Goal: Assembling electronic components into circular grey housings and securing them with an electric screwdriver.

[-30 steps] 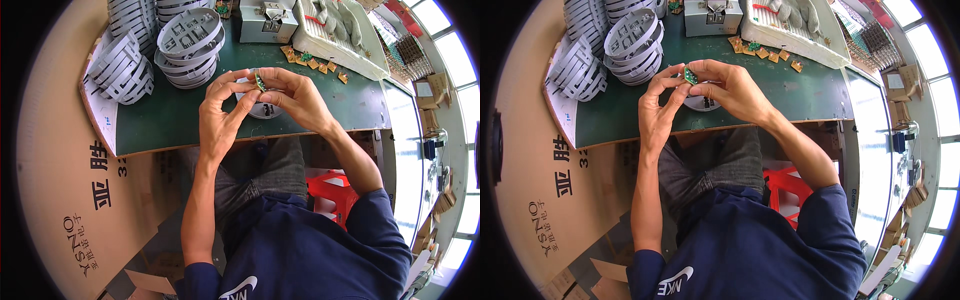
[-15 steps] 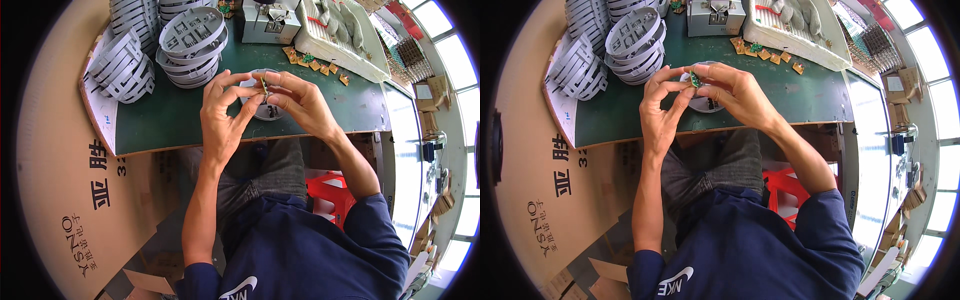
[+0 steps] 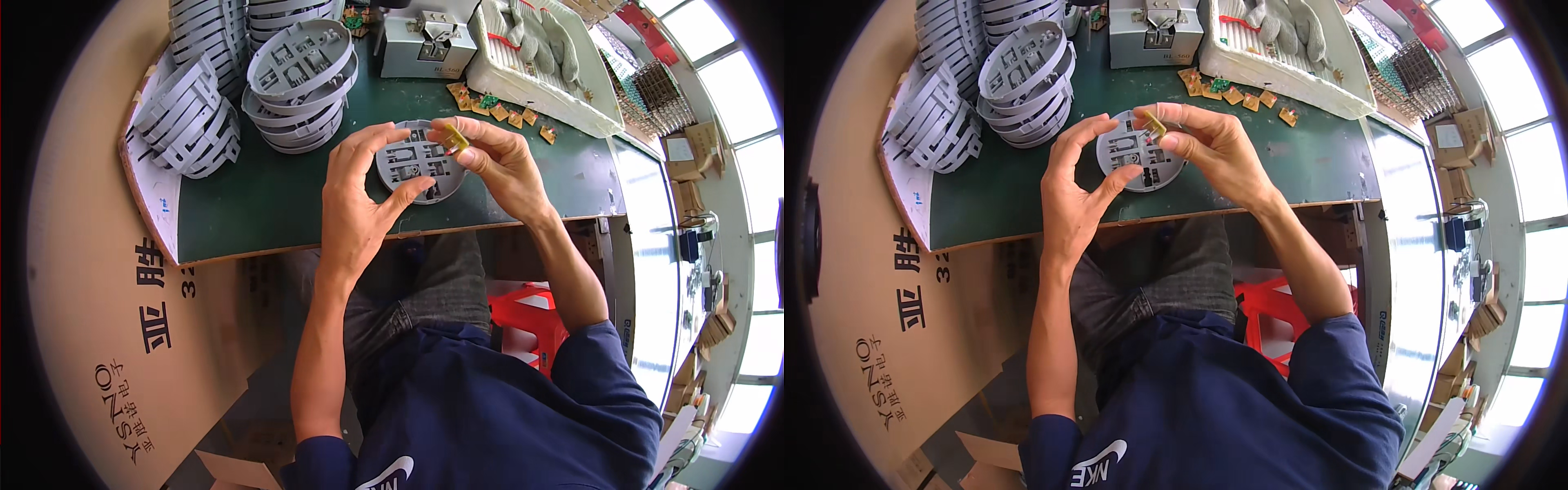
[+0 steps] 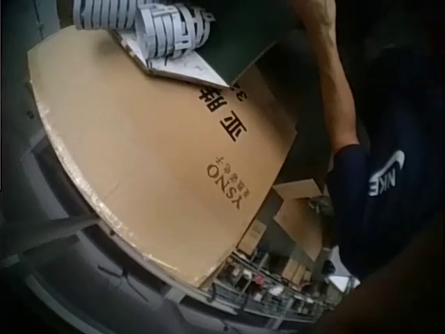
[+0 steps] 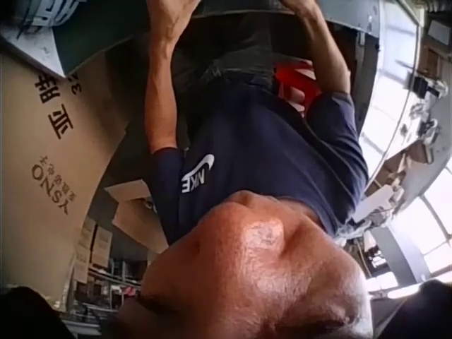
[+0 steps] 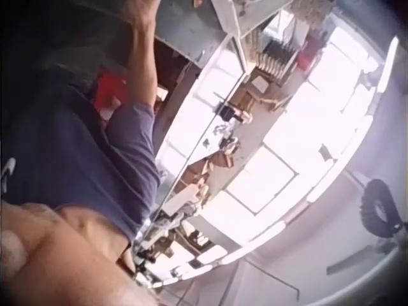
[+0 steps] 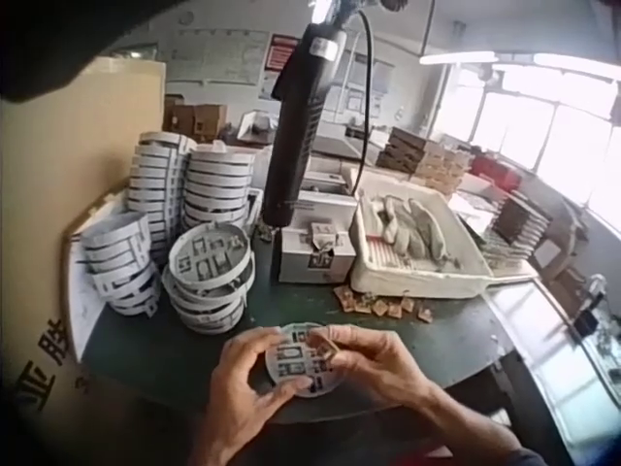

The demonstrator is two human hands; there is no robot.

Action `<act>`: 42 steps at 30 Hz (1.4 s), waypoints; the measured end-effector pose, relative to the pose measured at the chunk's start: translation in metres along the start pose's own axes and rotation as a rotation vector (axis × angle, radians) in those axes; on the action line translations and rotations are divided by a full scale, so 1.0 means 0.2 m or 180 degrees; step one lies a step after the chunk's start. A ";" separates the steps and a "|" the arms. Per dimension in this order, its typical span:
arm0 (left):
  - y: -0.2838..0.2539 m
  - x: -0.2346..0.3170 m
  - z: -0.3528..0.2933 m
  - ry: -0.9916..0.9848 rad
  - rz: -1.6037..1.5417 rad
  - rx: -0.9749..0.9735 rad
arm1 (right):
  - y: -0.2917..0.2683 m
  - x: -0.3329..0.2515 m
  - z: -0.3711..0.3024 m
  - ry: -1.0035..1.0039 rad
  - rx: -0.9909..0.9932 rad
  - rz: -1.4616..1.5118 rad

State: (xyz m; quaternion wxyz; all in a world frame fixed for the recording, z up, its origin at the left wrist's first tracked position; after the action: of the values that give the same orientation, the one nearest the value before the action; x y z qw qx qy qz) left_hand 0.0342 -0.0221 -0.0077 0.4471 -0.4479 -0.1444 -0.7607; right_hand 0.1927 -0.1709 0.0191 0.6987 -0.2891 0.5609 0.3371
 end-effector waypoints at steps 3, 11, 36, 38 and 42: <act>0.02 0.00 0.00 0.0037 -0.0025 0.0055 | -0.02 0.00 0.01 0.0036 0.0009 0.0055; 0.03 -0.02 0.00 0.0131 0.0227 -0.0087 | -0.01 -0.08 0.09 -0.0868 0.0208 -0.2233; 0.09 -0.02 -0.03 0.0522 0.1506 -0.0310 | 0.06 -0.01 0.18 -0.1498 -0.0189 -0.3420; 0.09 -0.02 -0.03 0.0536 0.1526 -0.0327 | 0.06 0.00 0.17 -0.1447 -0.0176 -0.3443; 0.09 -0.02 -0.03 0.0583 0.1592 -0.0379 | 0.04 0.00 0.14 -0.1309 0.0069 -0.2889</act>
State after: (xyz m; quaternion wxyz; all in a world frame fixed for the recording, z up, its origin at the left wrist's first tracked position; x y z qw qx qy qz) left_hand 0.0452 -0.0337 -0.0178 0.6051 -0.4245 0.0567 -0.6712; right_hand 0.2022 -0.1440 0.0242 0.8741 -0.4243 0.2325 0.0432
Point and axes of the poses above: each hand's wrist, its own z-axis towards the middle knuckle, its own y-axis out of the palm, x = y × z, the point moved 1 cm from there along z, towards the middle knuckle, and after that the axes turned 11 degrees about x, right-handed, at the moved point
